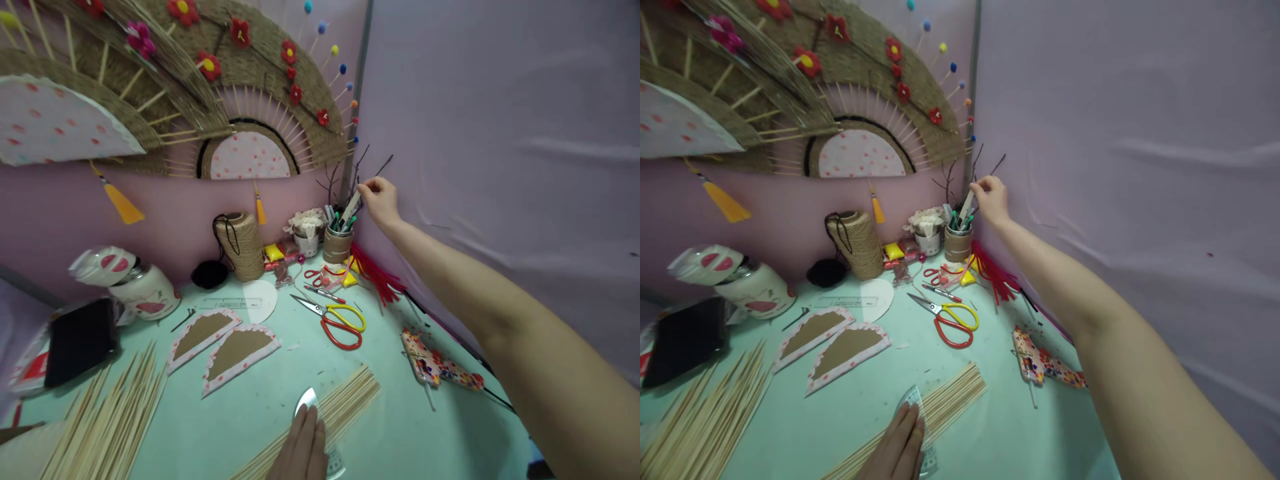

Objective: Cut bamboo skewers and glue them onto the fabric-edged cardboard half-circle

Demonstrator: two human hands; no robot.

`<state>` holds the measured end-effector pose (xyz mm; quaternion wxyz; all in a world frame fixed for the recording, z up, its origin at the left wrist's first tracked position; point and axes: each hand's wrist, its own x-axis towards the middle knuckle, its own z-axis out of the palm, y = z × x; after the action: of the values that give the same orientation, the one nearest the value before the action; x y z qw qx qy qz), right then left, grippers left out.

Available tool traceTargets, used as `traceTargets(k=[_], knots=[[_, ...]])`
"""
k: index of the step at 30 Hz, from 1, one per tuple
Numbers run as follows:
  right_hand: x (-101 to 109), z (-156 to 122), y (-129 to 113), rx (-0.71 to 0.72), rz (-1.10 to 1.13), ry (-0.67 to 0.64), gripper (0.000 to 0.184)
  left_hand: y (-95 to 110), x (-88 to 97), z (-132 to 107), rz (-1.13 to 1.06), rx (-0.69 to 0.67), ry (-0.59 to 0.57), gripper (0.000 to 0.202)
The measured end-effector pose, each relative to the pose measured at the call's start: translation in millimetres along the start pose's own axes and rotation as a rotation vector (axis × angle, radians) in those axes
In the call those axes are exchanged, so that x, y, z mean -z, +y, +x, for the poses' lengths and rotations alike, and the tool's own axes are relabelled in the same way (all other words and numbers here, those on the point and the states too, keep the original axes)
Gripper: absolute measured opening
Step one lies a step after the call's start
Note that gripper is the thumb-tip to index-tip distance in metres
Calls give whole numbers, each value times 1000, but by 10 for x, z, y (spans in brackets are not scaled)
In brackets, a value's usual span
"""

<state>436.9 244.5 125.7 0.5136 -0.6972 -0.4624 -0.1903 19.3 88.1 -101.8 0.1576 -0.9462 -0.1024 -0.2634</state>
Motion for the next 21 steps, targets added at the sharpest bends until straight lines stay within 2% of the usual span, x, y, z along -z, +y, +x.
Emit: traceTargets(k=[5,7,9,13,16,18,21], knots=[[74,-65,-371,-18,203,-103,19,-60,-29,-1,17,-72,9,25],[62,-174,-489,-80,226,-211,21,-73,-38,-5,27,-79,2,25],[-13,-328,-550,-193,204,-382,24,-79,-42,-5,26,-85,7,26],[-320,-732,-540,-327,126,-603,26,-81,-30,18,-23,-66,47,26],[-512,-1031,-498,-362,11,-735,33,-76,-7,43,-75,-14,67,26],[-536,-1144,-471,-337,-85,-802,35,-71,5,55,-90,6,76,26],[-403,-1095,-434,-240,-255,-877,34,-61,21,66,-82,13,74,26]])
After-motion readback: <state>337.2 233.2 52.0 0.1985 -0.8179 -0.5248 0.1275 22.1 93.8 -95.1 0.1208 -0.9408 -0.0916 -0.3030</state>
